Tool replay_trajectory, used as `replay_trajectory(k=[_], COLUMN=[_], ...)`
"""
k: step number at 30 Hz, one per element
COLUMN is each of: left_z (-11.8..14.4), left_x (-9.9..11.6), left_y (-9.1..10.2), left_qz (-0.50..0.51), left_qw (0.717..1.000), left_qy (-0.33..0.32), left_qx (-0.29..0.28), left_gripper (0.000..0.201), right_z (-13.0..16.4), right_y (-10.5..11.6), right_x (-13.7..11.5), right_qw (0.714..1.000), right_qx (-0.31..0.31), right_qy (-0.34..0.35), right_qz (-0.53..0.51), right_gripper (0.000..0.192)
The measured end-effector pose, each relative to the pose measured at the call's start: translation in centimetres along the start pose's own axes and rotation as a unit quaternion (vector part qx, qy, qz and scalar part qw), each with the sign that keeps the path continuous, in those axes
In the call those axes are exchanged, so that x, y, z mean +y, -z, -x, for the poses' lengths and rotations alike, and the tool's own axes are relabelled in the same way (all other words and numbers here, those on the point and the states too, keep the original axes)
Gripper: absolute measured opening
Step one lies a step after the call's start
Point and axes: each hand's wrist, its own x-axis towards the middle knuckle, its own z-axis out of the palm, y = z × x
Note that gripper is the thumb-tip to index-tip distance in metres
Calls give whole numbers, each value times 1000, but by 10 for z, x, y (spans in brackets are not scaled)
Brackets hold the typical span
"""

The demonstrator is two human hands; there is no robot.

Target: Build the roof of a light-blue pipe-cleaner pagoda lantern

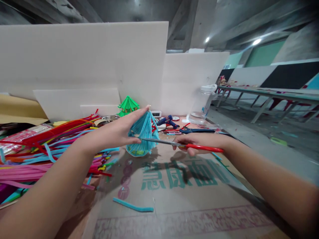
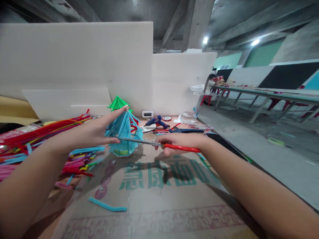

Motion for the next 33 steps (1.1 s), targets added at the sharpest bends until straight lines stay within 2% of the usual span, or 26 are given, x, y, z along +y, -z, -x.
replay_trajectory(k=[6,16,33], left_z=[-1,-2,-2], left_x=[-1,1,-2], left_y=[-1,0,-1], left_qz=[17,30,32], left_qw=[1000,999,999], left_qy=[6,15,2], left_qx=[3,-3,-3], left_gripper=[95,96,95], right_z=[-1,-5,-4], right_y=[-1,-9,-9], right_x=[0,9,6], right_qw=[999,997,994], right_qx=[-3,15,11], right_qy=[20,49,58], right_qz=[-34,-65,-88], right_gripper=[75,77,67])
